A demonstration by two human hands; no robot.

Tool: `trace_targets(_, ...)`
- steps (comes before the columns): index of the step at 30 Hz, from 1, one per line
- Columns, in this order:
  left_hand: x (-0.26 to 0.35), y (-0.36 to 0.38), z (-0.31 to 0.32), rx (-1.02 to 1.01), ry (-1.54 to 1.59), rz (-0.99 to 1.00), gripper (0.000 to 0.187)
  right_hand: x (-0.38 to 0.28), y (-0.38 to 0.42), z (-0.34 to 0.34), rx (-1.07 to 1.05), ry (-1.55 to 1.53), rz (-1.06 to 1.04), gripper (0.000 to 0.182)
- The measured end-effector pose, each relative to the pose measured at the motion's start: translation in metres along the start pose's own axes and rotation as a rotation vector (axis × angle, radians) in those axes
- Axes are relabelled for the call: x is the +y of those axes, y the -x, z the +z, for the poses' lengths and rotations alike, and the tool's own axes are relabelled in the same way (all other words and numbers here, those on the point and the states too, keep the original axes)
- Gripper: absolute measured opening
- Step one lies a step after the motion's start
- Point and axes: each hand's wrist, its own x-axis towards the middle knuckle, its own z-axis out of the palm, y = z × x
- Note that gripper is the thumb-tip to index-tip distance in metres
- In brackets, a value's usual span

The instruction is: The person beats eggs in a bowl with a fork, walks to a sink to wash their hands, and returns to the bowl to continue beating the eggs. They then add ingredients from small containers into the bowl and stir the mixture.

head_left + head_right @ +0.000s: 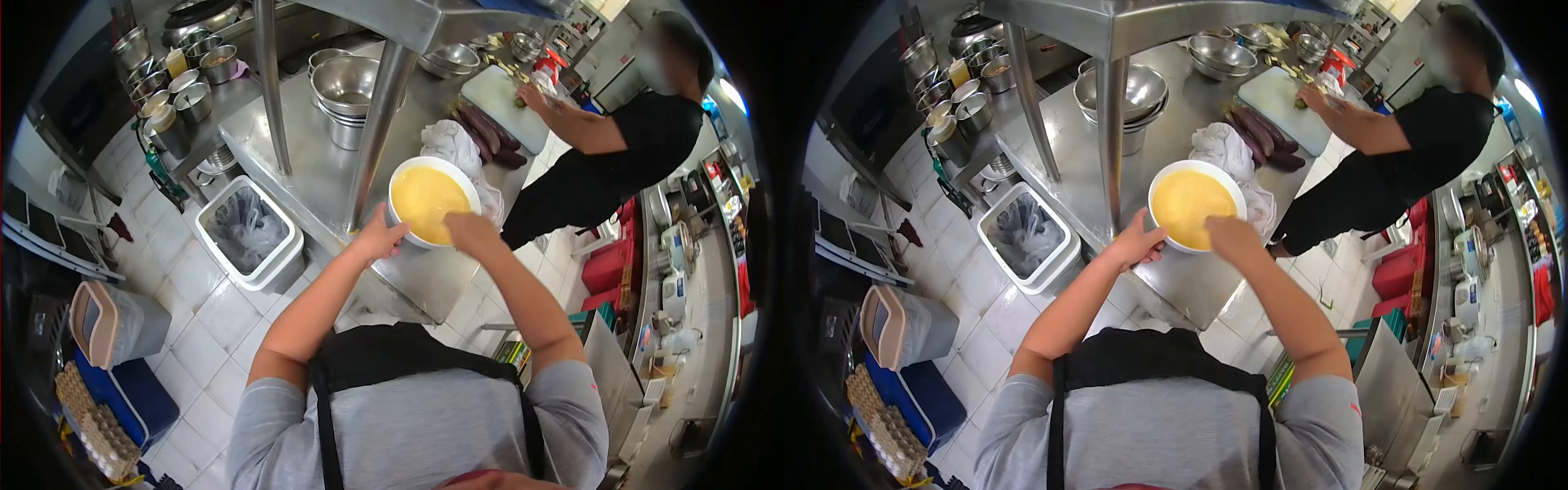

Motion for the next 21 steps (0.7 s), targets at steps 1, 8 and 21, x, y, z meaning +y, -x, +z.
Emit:
trace_targets(1,0.001,0.001,-0.001,-0.013,0.003,-0.001,0.076,-0.007,0.006,-0.003,0.005,-0.135,-0.013,0.023)
trace_targets(8,-0.001,0.01,0.001,0.044,-0.038,-0.005,0.074,-0.001,0.002,-0.023,-0.074,0.016,-0.116,0.02)
trace_targets(21,0.101,0.048,-0.047,0.604,0.326,1.139,0.034,-0.012,-0.002,-0.033,0.04,0.089,-0.047,0.017)
